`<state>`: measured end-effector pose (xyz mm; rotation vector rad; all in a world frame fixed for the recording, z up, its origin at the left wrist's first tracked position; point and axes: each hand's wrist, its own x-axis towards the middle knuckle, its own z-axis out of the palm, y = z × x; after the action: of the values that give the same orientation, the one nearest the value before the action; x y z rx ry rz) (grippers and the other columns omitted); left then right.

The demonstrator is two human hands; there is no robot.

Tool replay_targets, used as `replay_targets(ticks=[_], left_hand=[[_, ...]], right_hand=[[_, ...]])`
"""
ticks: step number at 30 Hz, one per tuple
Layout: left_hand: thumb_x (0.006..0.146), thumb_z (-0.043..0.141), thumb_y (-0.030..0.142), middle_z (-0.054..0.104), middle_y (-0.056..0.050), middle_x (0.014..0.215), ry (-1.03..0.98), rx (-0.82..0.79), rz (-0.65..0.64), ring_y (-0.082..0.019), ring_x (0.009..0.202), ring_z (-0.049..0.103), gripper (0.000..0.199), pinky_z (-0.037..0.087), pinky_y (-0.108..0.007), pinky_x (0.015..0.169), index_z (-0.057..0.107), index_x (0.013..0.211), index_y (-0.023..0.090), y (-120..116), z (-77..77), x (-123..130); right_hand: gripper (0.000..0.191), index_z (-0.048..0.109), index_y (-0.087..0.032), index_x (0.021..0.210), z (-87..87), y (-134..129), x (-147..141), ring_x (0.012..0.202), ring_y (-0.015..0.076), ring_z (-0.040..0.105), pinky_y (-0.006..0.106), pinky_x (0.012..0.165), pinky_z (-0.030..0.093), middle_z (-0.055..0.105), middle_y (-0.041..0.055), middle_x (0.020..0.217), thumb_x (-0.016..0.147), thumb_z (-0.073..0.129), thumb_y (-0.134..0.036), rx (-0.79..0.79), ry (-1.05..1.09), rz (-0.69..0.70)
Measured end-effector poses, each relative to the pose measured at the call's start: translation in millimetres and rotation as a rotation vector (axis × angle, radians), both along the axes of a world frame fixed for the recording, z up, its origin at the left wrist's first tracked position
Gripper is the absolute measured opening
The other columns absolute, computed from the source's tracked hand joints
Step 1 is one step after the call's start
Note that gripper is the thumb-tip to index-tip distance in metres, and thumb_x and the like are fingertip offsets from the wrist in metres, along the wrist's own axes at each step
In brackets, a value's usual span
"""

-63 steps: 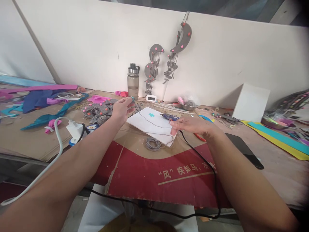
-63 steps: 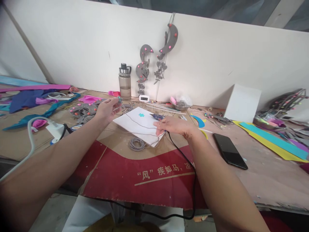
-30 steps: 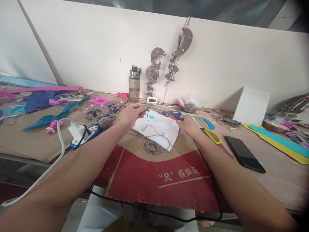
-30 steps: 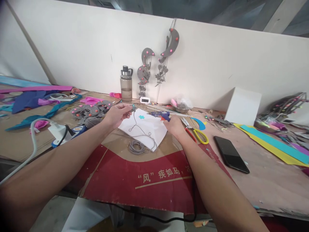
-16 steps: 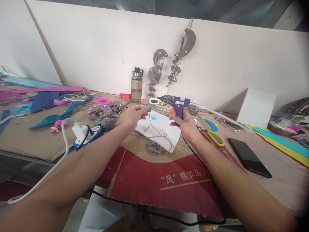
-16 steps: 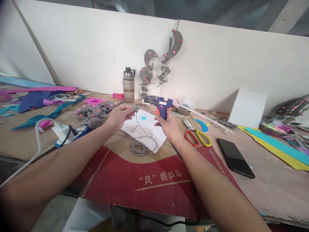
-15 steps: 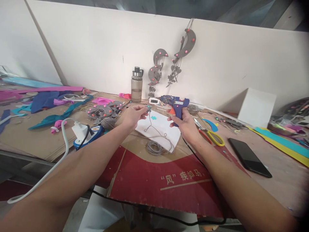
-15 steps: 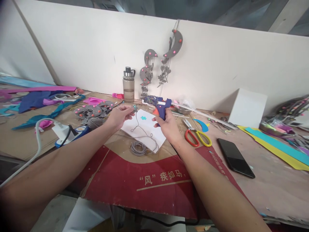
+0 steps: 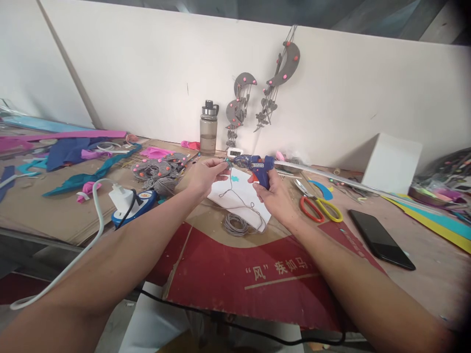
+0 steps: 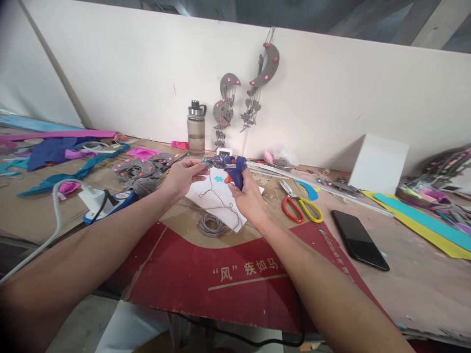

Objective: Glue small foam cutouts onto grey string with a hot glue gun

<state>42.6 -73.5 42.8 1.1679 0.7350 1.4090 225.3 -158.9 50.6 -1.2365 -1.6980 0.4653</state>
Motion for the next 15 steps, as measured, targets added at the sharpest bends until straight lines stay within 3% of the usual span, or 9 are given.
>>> replay_targets(ticks=[8, 15], left_hand=[[0.06, 0.08, 0.027, 0.062, -0.003, 0.07, -0.006, 0.021, -0.014, -0.015, 0.065, 0.064, 0.026, 0.051, -0.029, 0.06, 0.063, 0.071, 0.012, -0.5, -1.3, -0.2], [0.06, 0.079, 0.027, 0.062, -0.003, 0.073, -0.005, 0.018, -0.014, -0.015, 0.065, 0.065, 0.026, 0.051, -0.028, 0.059, 0.063, 0.073, 0.012, -0.7, -1.5, 0.1]], right_hand=[[0.041, 0.044, -0.022, 0.126, 2.6, -5.1, -2.9, 0.104, 0.022, 0.055, 0.04, 0.092, 0.044, 0.061, 0.0073, 0.116, 0.085, 0.047, -0.027, 0.07, -0.108, -0.029], [0.04, 0.044, -0.02, 0.124, 2.4, -5.3, -4.8, 0.11, 0.0232, 0.054, 0.041, 0.095, 0.043, 0.061, 0.0077, 0.113, 0.085, 0.047, -0.025, 0.1, -0.085, -0.042]])
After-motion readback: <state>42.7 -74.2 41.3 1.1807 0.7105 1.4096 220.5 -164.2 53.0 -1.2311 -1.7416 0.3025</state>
